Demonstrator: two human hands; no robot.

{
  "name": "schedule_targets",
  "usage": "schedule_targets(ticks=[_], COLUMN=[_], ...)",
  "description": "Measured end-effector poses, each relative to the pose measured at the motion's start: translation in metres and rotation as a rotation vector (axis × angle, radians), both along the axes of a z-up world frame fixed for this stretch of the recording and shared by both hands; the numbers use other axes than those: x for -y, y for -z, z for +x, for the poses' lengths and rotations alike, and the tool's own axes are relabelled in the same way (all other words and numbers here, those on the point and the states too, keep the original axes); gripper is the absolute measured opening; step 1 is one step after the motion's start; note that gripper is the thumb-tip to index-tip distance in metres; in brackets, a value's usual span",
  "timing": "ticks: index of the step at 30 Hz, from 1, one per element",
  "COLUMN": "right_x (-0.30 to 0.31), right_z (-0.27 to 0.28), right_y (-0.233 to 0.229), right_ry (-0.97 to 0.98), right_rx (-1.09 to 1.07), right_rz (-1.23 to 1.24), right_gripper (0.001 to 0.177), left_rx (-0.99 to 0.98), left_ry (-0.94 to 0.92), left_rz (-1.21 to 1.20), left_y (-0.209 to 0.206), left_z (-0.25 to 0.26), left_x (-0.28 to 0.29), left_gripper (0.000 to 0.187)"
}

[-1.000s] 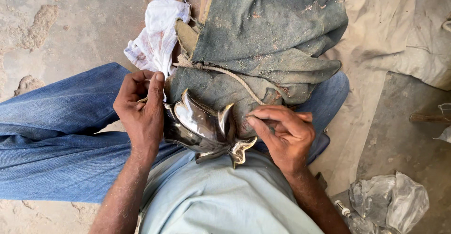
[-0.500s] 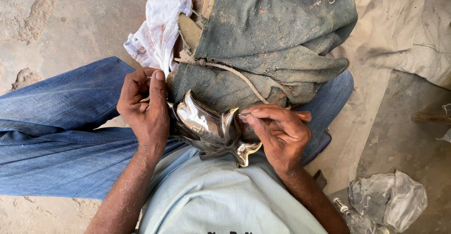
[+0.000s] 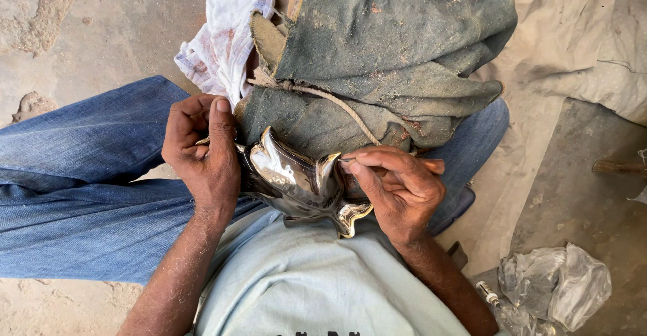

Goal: The person holds a shiny metallic object and uses a small tool to polish or clean its surface. The person rotates the object to access different areas and continues the polishing process throughout the clip.

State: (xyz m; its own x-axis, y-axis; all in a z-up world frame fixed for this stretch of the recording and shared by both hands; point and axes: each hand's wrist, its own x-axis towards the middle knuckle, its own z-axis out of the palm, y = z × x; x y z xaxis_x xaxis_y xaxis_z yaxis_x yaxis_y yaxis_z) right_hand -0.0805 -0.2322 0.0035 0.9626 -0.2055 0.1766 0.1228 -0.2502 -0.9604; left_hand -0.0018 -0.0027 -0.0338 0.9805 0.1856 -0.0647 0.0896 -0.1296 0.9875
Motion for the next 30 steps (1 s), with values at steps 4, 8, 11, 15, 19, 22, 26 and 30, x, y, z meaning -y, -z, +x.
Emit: schedule_targets(ticks=[4, 8, 11, 15, 19, 22, 26, 30], right_x=[0.006, 0.01, 0.014, 0.016, 0.017, 0.016, 0.016, 0.018], right_z=[0.002, 0.0, 0.0, -0.002, -0.006, -0.009, -0.013, -0.013], right_y=[-0.001, -0.004, -0.006, -0.005, -0.004, -0.006, -0.006, -0.005], right_ry=[-0.052, -0.079, -0.127, -0.11, -0.122, -0.129, -0.126, -0.145], right_rx=[0.025, -0.051, -0.031, -0.043, -0.038, -0.054, -0.054, -0.064], right_rz=[-0.087, -0.051, -0.049, -0.043, -0.004, 0.017, 0.008, 0.02], right_gripper=[0.019, 0.019, 0.019, 0.019, 0.018, 0.019, 0.02, 0.02], left_rx=[0.046, 0.025, 0.035, 0.025, 0.016, -0.003, 0.033, 0.011], left_ry=[-0.008, -0.006, -0.006, -0.02, -0.034, -0.059, -0.061, -0.082], left_rz=[-0.017, -0.033, -0.056, -0.017, -0.017, -0.027, -0.027, -0.027], left_y=[0.001, 0.002, 0.004, 0.004, 0.004, 0.003, 0.005, 0.004], left_z=[0.0, -0.001, 0.0, -0.001, -0.003, -0.003, -0.003, -0.004], left_x=[0.001, 0.0, 0.0, -0.001, 0.0, 0.001, 0.002, 0.003], left_gripper=[0.017, 0.019, 0.02, 0.021, 0.02, 0.021, 0.021, 0.022])
